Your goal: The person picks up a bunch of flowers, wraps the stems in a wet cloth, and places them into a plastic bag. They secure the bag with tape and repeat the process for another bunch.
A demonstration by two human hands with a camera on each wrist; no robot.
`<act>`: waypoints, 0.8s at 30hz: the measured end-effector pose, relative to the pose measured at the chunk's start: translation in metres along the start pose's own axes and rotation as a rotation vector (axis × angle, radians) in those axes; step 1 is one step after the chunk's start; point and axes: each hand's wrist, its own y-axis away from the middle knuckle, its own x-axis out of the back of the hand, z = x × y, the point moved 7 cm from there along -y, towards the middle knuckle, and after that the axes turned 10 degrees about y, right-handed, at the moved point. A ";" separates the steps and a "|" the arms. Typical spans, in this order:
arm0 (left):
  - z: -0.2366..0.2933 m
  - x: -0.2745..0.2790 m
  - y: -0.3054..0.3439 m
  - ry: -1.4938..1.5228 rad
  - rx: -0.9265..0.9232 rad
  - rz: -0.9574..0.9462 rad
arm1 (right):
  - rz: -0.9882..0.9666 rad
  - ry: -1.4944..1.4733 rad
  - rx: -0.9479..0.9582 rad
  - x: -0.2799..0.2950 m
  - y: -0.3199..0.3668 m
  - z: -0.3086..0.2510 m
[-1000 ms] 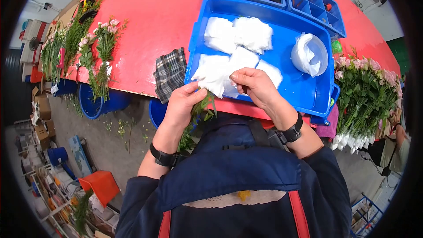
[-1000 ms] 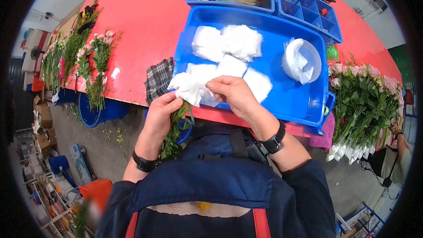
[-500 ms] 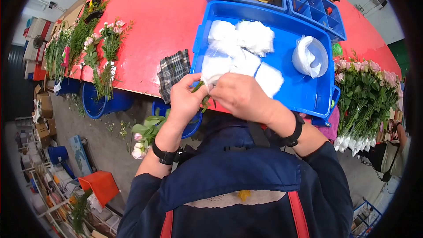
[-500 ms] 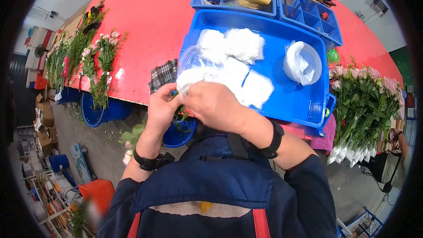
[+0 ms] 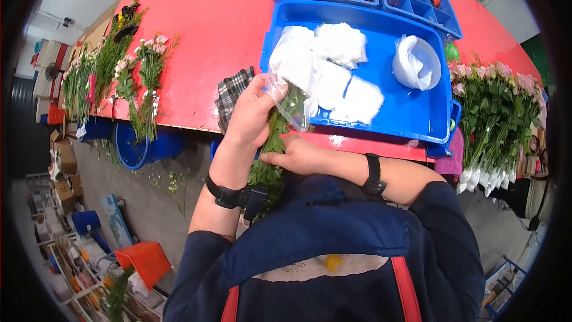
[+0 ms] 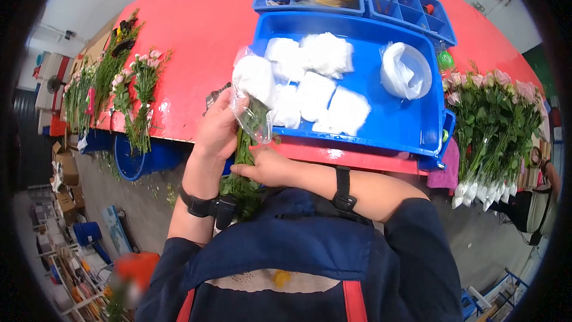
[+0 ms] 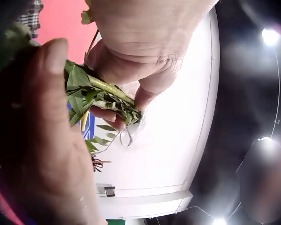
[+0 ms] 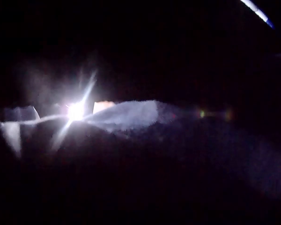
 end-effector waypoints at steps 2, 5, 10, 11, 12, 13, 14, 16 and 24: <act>-0.007 0.000 0.006 -0.049 0.033 0.027 | 0.017 -0.047 0.019 0.001 0.006 0.002; -0.022 0.012 0.019 -0.204 0.056 -0.010 | 0.086 -0.145 0.103 0.011 0.019 -0.010; -0.044 -0.015 0.030 -0.347 0.102 -0.165 | 0.028 -0.017 0.052 0.002 0.029 0.016; -0.051 -0.020 0.030 -0.243 0.139 -0.126 | -0.027 0.172 0.023 0.005 0.039 0.018; -0.055 -0.019 0.029 -0.253 0.149 -0.124 | -0.085 0.360 -0.007 0.021 0.057 0.000; -0.058 -0.017 0.026 -0.265 0.159 -0.124 | -0.143 0.546 -0.038 0.036 0.074 -0.014; -0.062 -0.018 0.023 -0.276 0.167 -0.125 | -0.163 0.574 -0.063 0.052 0.090 -0.018; -0.065 -0.024 0.021 -0.310 0.120 -0.091 | 0.107 0.254 -0.274 0.098 0.115 -0.013; -0.107 -0.073 0.019 -0.311 0.285 -0.168 | 0.732 0.011 -0.203 0.137 0.142 0.033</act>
